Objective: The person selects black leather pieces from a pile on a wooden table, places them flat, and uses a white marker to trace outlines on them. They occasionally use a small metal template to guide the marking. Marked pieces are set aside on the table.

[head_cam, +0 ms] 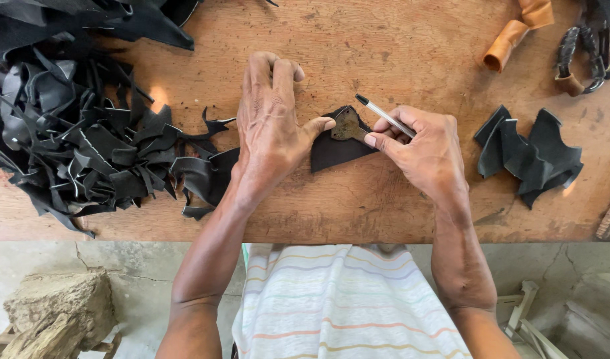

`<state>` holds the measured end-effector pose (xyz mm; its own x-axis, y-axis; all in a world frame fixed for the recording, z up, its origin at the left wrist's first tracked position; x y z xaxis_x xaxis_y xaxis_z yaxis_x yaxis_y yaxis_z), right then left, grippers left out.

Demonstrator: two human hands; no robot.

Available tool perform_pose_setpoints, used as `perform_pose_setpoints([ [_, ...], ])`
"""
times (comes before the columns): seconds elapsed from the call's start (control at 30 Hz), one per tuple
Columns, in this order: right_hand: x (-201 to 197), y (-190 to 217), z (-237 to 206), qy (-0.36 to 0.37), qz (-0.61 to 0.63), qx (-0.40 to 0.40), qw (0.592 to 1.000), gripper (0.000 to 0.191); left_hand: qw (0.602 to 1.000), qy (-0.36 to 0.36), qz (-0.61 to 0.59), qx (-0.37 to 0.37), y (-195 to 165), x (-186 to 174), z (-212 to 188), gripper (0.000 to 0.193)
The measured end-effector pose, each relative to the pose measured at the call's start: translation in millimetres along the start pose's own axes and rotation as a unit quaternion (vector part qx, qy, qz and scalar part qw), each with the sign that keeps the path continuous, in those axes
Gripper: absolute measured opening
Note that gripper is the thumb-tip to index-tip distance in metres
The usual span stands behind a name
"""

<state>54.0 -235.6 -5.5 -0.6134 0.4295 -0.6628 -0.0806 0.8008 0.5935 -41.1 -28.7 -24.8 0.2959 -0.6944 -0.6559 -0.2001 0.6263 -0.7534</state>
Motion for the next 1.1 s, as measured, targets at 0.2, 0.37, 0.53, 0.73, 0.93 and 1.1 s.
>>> perform_pose_setpoints([
  [0.2,-1.0,3.0,-0.1,0.003,-0.013,0.008,1.000,0.017,1.000,0.000,-0.002,0.009,0.2,-1.4,-0.4,0.078],
  [0.37,-1.1,5.6,-1.0,0.004,-0.017,0.014,1.000,0.017,1.000,0.004,-0.007,0.012,2.0,-1.2,-1.0,0.078],
  [0.53,-0.2,6.0,-0.6,0.006,-0.005,0.010,1.000,0.016,1.000,0.006,-0.008,0.021,2.9,-2.4,0.2,0.078],
  [0.73,-0.1,4.3,-0.8,0.006,-0.022,0.006,1.000,0.017,1.000,0.008,-0.013,0.011,1.2,-4.1,-0.2,0.075],
  [0.93,0.4,4.1,-0.6,0.005,0.000,-0.002,1.000,0.016,1.000,-0.001,-0.011,0.028,0.7,-4.1,1.1,0.077],
  [1.1,-0.9,4.5,-1.7,-0.003,-0.011,-0.010,1.000,0.016,1.000,0.000,-0.017,0.020,1.8,-3.4,0.3,0.078],
])
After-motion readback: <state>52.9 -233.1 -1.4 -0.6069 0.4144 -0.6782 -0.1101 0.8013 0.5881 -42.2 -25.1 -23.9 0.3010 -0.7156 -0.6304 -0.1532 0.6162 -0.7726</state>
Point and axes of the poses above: each hand's wrist, its own z-axis towards the middle knuckle, its own x-axis out of the palm, y = z × x, the point moved 1 cm from there along z, towards the middle knuckle, and after that the axes turned 7 degrees about -z, right-handed, at the moved point
